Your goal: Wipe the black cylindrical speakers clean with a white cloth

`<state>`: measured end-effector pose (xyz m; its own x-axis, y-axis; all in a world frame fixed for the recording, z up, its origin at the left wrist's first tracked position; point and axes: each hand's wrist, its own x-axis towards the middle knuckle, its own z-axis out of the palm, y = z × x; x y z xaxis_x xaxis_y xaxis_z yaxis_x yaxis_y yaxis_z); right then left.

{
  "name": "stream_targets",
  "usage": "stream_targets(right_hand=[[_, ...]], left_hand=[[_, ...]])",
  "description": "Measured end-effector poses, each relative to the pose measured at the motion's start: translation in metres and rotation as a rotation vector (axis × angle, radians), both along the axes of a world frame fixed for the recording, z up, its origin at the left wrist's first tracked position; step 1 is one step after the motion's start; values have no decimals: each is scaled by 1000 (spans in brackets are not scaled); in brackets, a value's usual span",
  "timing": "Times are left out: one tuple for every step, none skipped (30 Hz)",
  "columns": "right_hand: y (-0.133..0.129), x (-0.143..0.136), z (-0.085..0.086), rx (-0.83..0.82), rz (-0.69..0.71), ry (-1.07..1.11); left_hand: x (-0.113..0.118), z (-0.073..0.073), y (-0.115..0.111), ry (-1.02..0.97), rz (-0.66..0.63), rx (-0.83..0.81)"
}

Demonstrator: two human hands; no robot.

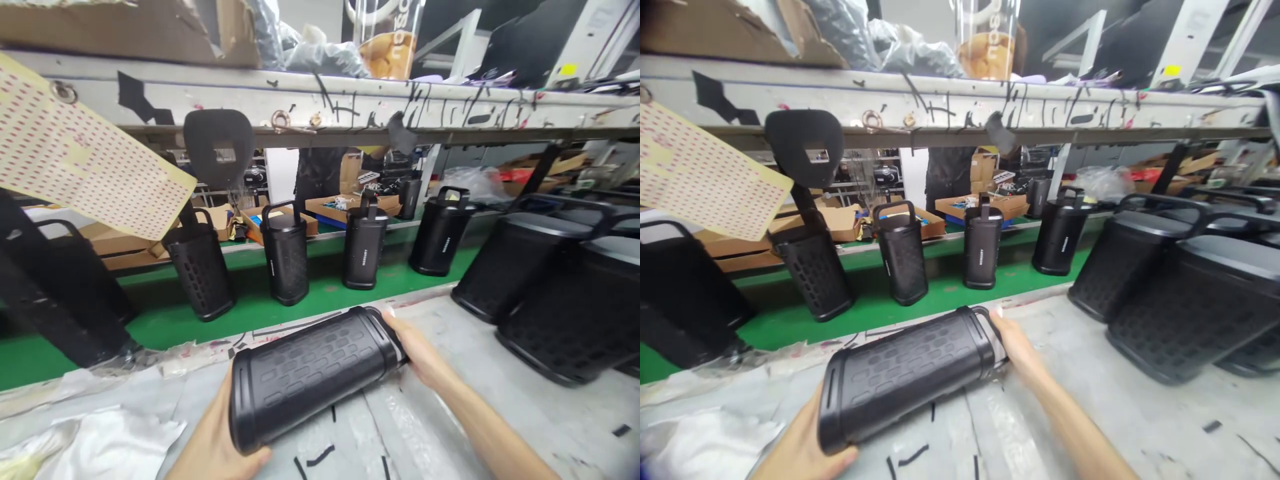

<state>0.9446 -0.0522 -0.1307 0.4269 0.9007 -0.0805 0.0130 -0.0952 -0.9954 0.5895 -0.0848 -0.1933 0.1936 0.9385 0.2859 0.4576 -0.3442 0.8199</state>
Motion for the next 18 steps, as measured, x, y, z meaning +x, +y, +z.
stream_targets(right_hand=[[-4, -8, -1, 6, 39, 66], [-10, -14, -1, 20, 54, 121], [-16, -18, 0, 35, 50, 166], [-22, -20, 1, 54, 37, 202], [-28, -21, 3, 78, 23, 230], [-32, -22, 6, 104, 11, 249], [-37, -23, 9, 133, 1, 260], [-40, -24, 13, 162, -4, 267], [-44, -26, 18, 196, -3, 266], [-48, -30, 24, 234, 8, 253], [-52, -34, 30, 276, 28, 228], [-57, -39, 36, 317, 58, 194], [-61, -44, 42, 356, 97, 153], [-66, -49, 48, 395, 141, 103], [-70, -53, 54, 432, 181, 44], [-74, -55, 60, 470, 217, -19], [-76, -56, 66, 511, 251, -93], [-78, -54, 71, 552, 283, -177]], left_hand=[[1, 3, -3, -6, 17, -3], [0, 7, -5, -12, 23, -21], [-1, 13, -6, -18, 18, -46], [-5, 20, -7, -20, 7, -68], [-9, 29, -6, -20, -4, -82], [-14, 39, -3, -17, -8, -83], [-18, 50, 0, -13, -2, -73], [-21, 62, 3, -6, 9, -59], [-22, 73, 6, 9, 14, -42], [-20, 83, 7, 36, 3, -21], [-15, 93, 7, 77, -29, 9], [-6, 102, 5, 131, -76, 49], [4, 110, 1, 194, -133, 96], [17, 117, -4, 257, -190, 144], [30, 124, -9, 314, -227, 182], [41, 129, -14, 358, -250, 198], [51, 134, -19, 384, -272, 207], [58, 138, -23, 401, -284, 211]])
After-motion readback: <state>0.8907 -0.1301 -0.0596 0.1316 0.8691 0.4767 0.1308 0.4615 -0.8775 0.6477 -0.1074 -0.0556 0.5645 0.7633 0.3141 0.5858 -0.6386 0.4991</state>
